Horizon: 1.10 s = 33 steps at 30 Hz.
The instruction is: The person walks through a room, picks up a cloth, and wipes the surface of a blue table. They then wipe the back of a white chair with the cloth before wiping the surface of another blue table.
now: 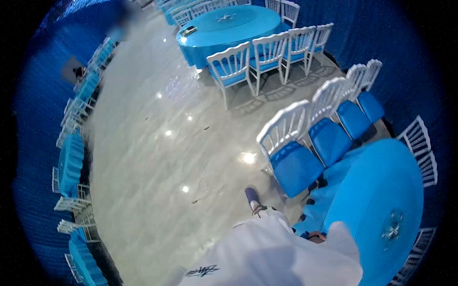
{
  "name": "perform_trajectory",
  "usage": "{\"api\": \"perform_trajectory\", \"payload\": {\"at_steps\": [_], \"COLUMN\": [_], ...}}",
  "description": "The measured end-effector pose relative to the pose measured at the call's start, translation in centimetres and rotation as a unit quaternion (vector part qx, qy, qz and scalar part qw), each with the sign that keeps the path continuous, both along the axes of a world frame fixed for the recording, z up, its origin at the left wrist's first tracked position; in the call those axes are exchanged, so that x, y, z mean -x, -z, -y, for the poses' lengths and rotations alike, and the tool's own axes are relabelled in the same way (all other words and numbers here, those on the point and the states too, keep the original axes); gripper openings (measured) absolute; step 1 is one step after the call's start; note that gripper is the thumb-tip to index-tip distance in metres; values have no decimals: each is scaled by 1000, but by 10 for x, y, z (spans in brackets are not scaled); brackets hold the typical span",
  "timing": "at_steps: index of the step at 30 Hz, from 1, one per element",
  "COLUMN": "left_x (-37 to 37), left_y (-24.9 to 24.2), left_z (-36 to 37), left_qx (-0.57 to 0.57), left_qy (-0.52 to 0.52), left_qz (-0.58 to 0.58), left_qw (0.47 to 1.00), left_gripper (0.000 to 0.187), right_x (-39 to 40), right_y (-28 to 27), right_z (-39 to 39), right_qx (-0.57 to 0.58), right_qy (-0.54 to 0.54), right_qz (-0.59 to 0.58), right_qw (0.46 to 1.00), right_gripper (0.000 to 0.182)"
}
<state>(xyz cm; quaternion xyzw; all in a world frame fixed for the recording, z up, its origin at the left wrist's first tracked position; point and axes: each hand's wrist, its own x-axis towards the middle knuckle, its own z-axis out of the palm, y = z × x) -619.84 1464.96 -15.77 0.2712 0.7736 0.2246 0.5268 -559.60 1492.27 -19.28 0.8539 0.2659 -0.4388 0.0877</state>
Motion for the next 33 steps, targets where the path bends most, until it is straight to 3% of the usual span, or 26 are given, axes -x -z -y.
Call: {"api": "perform_trajectory", "payload": {"at_steps": [3,5,7,8,9,12,14,17,19,20,21,22,24,25,28,29,30,33], "left_x": [45,89,138,161,180,220,249,285,327,348,370,398,460,489,577,601,620,658], "left_y": [-10,-16,-25,-35,-45,-133,-209,-300,-295,-298,-285,-271,-270,-285,-315,-326,-327,-341], "left_z": [-34,-62,-95,-113,-133,-210,-277,-365,-412,-442,-468,-497,-562,-592,-678,-708,-733,-797], "left_qx": [-35,-79,-109,-117,-109,-91,-111,-150,-177,-170,-214,-260,-282,-281,-246,-299,-280,-257], "left_qy": [-121,-230,-257,-255,-257,-242,-209,-169,-162,-145,-115,-82,-73,-87,137,182,196,294], "left_qz": [49,84,16,-39,-76,-139,-149,-100,-48,-78,-146,-211,-134,-75,-142,-154,-149,-134], "left_qw": [991,966,960,959,957,956,960,969,970,972,959,939,947,953,949,924,928,911], "left_gripper": [29,29,27,25,25,27,31,42,60,73,80,86,96,87,71,55,50,40], "right_x": [86,165,266,316,379,538,620,738,801,831,858,885,930,951,998,1010,1017,1030], "right_y": [7,27,53,63,0,-126,-132,-240,-220,-232,-268,-261,-269,-263,-304,-317,-333,-373], "right_z": [-85,-150,-215,-252,-292,-364,-391,-410,-421,-425,-427,-437,-455,-470,-534,-558,-581,-625], "right_qx": [-1,-66,-183,-185,-103,-120,-291,-159,-123,-104,-157,-153,-180,-259,-271,-342,-316,-370], "right_qy": [-124,-188,-247,-367,-366,-467,-563,-350,-340,-344,-398,-459,-531,-532,-537,-521,-504,-470], "right_qz": [-126,-206,-233,-174,-283,-357,-350,-549,-610,-622,-588,-591,-540,-587,-544,-549,-533,-476], "right_qw": [984,958,923,895,881,800,690,742,705,696,687,645,628,553,585,557,602,645], "right_gripper": [62,61,56,58,59,50,47,49,53,53,53,40,30,22,21,20,21,27]}}
